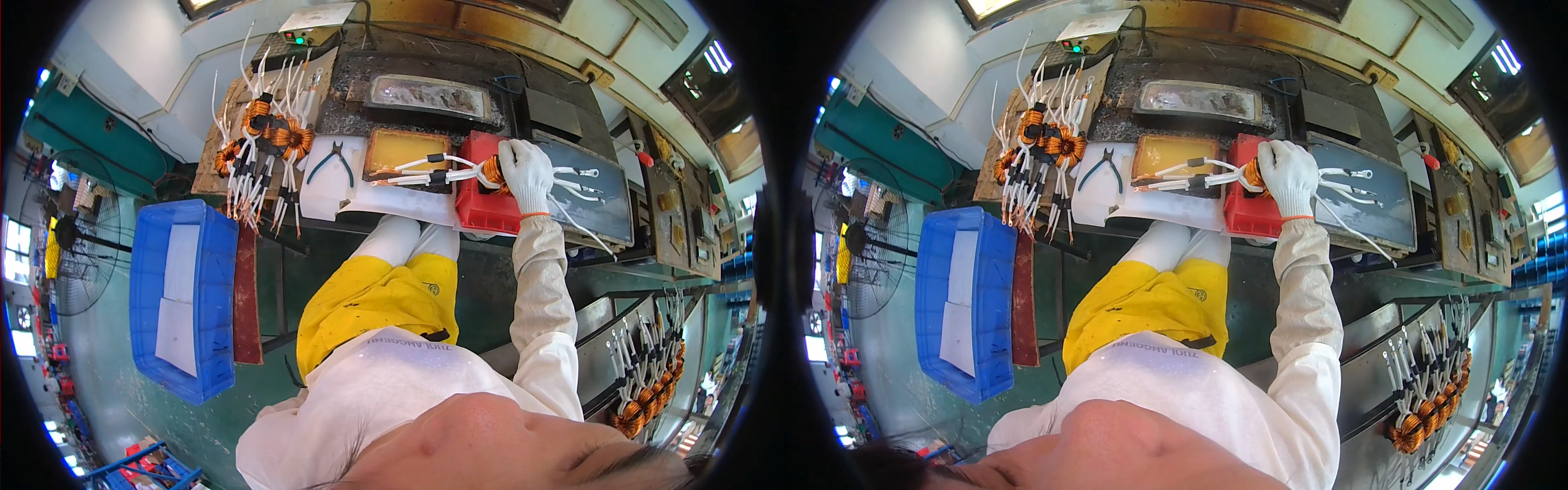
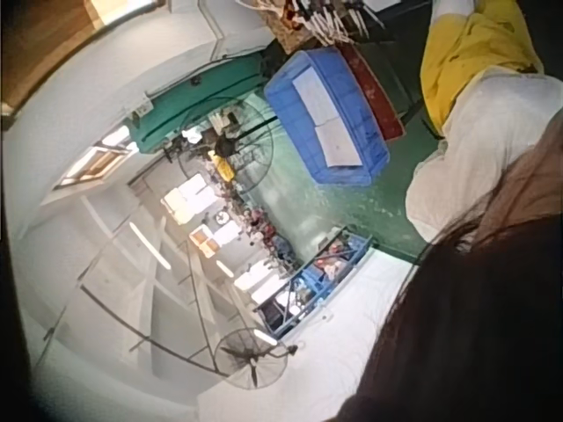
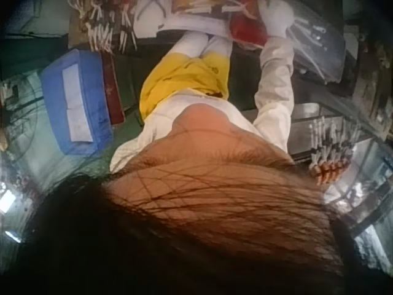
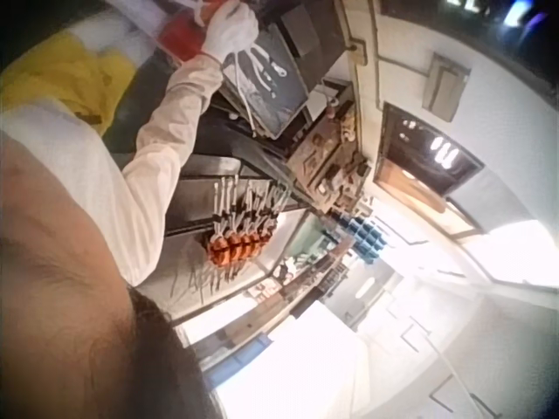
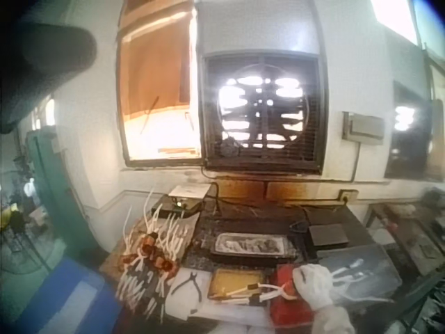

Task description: Dip wire ends of copper-wound transformers into a tinning bath.

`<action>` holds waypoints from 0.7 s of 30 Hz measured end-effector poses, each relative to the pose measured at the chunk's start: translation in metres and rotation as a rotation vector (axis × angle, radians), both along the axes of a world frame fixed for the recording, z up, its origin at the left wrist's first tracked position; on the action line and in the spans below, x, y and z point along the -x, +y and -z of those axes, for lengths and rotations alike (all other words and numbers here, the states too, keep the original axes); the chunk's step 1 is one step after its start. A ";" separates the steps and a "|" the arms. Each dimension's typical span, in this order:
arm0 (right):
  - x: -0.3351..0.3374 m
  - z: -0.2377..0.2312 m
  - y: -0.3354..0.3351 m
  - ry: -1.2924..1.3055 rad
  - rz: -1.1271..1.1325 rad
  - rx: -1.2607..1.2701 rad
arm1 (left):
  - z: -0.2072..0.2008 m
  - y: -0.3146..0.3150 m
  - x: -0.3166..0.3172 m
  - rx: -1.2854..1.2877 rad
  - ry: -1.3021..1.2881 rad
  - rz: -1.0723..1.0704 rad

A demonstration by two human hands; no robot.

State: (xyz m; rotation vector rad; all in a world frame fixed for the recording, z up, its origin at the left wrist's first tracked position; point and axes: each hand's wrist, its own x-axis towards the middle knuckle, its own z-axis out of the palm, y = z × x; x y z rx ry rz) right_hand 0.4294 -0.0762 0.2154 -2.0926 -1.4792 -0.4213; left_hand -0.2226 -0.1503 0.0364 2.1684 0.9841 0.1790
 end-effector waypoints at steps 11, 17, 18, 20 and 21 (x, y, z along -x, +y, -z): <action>0.000 0.002 0.001 0.002 -0.019 0.009 | -0.007 -0.015 -0.017 -0.014 -0.326 0.102; -0.001 -0.004 0.002 0.019 -0.014 0.071 | 0.003 -0.036 -0.026 -0.047 -0.514 0.092; -0.001 -0.004 0.002 0.012 -0.012 0.072 | 0.005 -0.040 -0.029 -0.064 -0.548 0.084; 0.002 -0.003 0.004 0.013 -0.017 0.082 | 0.009 -0.024 -0.025 0.166 0.122 -0.113; 0.005 -0.005 0.007 0.010 -0.024 0.081 | 0.021 0.019 -0.030 0.401 0.820 -0.297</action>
